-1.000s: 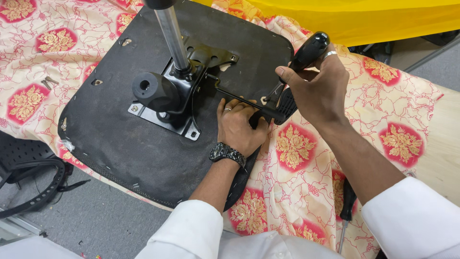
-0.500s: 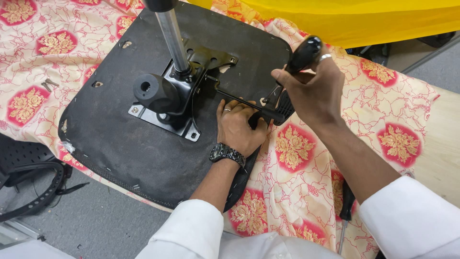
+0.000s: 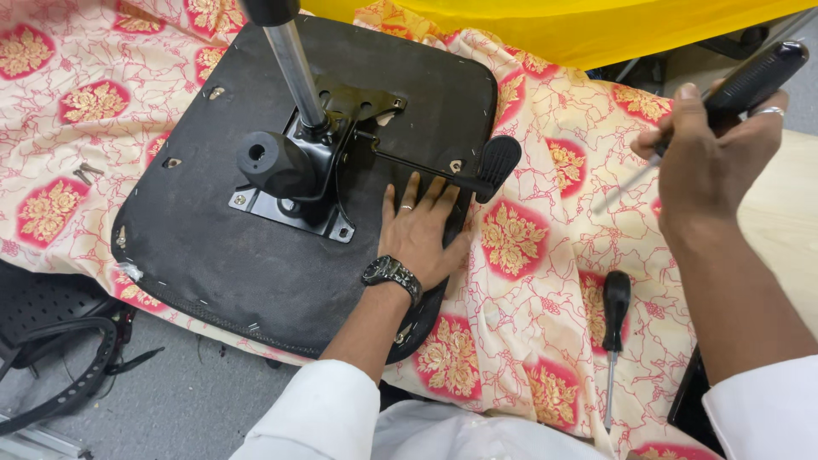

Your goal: The person attaches a metal tilt mechanism and height-adjustment lever to the underside of a chair seat plate, aligning screws by hand and tightening them with a screwdriver. They pick up loose screws from the cloth-covered table and drive them into the mounting plate, working on one screw at a time.

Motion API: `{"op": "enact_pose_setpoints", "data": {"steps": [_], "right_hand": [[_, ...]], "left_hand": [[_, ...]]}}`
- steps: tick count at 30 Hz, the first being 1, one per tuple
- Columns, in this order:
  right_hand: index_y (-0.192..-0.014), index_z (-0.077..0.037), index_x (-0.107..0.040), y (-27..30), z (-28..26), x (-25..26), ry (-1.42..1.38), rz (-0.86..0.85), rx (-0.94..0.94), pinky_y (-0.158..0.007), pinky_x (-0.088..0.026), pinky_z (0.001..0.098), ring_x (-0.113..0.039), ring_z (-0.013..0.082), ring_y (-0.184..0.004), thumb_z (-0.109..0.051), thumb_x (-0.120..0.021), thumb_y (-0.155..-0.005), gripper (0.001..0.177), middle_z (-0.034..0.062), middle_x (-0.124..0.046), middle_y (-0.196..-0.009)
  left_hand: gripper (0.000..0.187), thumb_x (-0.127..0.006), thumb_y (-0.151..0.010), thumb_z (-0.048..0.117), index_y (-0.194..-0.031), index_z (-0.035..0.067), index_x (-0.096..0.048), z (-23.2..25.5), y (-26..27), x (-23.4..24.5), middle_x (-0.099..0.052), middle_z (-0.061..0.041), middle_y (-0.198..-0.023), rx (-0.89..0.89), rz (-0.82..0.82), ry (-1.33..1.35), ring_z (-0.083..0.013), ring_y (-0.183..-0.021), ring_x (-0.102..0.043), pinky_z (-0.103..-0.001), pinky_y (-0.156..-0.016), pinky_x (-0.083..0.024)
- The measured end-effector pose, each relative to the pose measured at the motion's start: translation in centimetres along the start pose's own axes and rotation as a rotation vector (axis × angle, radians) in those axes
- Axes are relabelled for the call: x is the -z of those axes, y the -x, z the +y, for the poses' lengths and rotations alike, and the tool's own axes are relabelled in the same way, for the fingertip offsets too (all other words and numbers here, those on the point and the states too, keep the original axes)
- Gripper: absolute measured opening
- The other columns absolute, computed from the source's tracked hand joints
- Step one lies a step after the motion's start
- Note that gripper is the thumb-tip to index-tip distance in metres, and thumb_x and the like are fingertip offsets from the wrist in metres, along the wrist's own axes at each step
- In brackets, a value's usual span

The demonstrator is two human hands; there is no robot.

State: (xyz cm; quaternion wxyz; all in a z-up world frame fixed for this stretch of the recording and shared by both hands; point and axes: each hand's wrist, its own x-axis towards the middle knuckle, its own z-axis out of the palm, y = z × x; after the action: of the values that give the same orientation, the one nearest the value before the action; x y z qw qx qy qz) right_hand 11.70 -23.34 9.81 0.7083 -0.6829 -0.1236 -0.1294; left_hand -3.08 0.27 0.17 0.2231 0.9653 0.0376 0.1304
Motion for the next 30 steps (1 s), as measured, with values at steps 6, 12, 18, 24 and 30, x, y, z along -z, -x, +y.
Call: {"op": "enact_pose_setpoints", "data": {"steps": [6,12,18,24,30], "right_hand": [[-0.112,-0.002,-0.055,3.2,-0.7,-0.4,0.47,0.033,-0.359,-0.044,-0.044,0.0269,-0.056,0.0086,-0.055,-0.012,-0.076,-0.097,0.027,0.0034,-0.059,-0.079],[-0.102,-0.005,-0.062,10.3,-3.7,-5.8,0.558,-0.236,-0.553,-0.042,-0.042,0.0299,-0.051,0.012,-0.051,-0.018,-0.076,-0.086,0.025,0.0032,-0.056,-0.067],[-0.099,-0.006,-0.063,16.2,-7.3,-10.4,0.547,-0.358,-0.619,-0.043,-0.038,0.0301,-0.048,0.0111,-0.051,-0.02,-0.075,-0.086,0.023,0.0025,-0.053,-0.064],[-0.103,-0.005,-0.067,20.5,-9.9,-12.2,0.601,-0.331,-0.676,-0.044,-0.04,0.0311,-0.051,0.0132,-0.051,-0.02,-0.074,-0.085,0.025,0.004,-0.055,-0.063],[-0.103,-0.004,-0.069,23.2,-10.1,-11.2,0.574,-0.265,-0.717,-0.044,-0.038,0.031,-0.049,0.013,-0.051,-0.024,-0.075,-0.084,0.028,0.0043,-0.055,-0.064]], "left_hand": [[0.085,-0.066,-0.084,0.041,-0.153,0.001,-0.035,1.4,3.9,0.3,-0.035,-0.017,-0.161,-0.04,-0.068,-0.102,-0.0354,-0.151,-0.029,-0.06,-0.121,-0.016],[0.091,-0.067,-0.082,0.038,-0.155,-0.003,-0.03,1.1,7.4,1.7,-0.03,-0.021,-0.163,-0.083,-0.162,-0.092,-0.0335,-0.152,-0.026,-0.053,-0.122,-0.017],[0.093,-0.068,-0.084,0.041,-0.154,-0.003,-0.026,0.3,10.8,4.2,-0.024,-0.018,-0.165,-0.098,-0.219,-0.015,-0.033,-0.151,-0.023,-0.054,-0.121,-0.015],[0.103,-0.074,-0.076,0.047,-0.155,0.002,-0.026,-0.1,10.2,6.1,-0.028,-0.015,-0.162,-0.129,-0.351,-0.116,-0.0341,-0.15,-0.025,-0.054,-0.119,-0.019],[0.086,-0.074,-0.077,0.041,-0.15,0.01,-0.041,-2.0,10.0,5.9,-0.036,-0.014,-0.16,-0.172,-0.307,0.032,-0.0362,-0.149,-0.031,-0.055,-0.121,-0.021]]}}
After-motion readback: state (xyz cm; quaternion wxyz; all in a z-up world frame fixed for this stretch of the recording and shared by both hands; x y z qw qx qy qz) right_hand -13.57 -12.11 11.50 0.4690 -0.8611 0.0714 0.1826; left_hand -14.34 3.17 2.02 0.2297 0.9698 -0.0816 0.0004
